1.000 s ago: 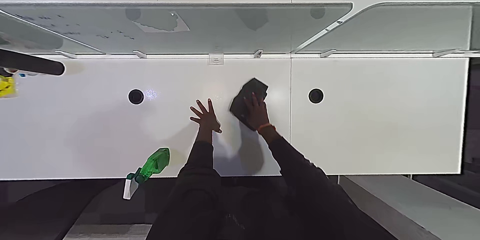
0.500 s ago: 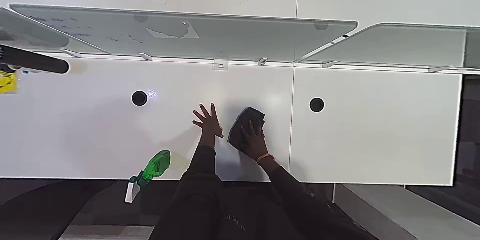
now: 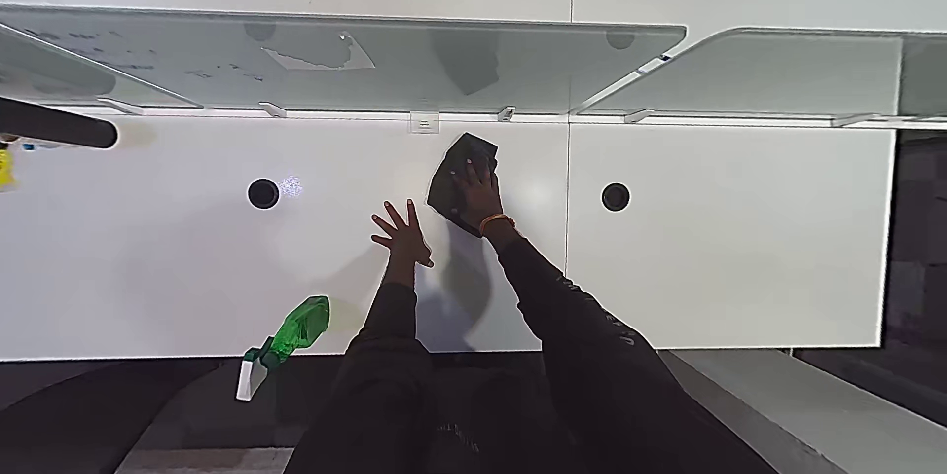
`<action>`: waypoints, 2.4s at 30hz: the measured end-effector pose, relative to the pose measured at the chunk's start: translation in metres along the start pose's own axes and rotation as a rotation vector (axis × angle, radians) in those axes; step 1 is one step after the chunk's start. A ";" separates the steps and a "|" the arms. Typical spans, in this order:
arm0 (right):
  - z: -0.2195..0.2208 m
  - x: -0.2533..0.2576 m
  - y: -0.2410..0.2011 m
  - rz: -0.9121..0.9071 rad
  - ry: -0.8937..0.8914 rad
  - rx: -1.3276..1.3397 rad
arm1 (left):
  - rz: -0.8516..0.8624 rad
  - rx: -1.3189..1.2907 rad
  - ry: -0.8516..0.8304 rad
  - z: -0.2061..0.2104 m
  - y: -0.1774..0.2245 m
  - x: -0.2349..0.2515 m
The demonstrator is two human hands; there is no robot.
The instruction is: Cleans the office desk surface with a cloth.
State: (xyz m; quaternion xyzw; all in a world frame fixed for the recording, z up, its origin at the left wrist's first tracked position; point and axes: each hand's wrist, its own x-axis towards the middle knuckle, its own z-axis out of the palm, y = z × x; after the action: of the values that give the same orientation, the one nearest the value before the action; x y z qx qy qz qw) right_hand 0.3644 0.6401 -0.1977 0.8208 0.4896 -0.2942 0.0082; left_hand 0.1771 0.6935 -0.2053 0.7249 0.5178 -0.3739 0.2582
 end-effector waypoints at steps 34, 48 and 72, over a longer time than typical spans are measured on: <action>0.130 -0.297 0.050 -0.038 -0.248 0.120 | 0.183 0.073 0.305 0.066 -0.056 -0.053; 0.081 -0.294 0.189 0.257 -0.085 0.151 | 0.270 0.085 0.061 0.120 -0.086 -0.139; 0.084 -0.352 0.245 0.335 -0.051 0.206 | 0.217 -0.040 -0.044 0.130 -0.084 -0.150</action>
State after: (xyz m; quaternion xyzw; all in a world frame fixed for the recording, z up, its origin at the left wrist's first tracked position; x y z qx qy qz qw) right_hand 0.3998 0.2059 -0.1617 0.8797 0.3130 -0.3578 -0.0147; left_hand 0.0347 0.5384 -0.1597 0.7630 0.4378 -0.3491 0.3229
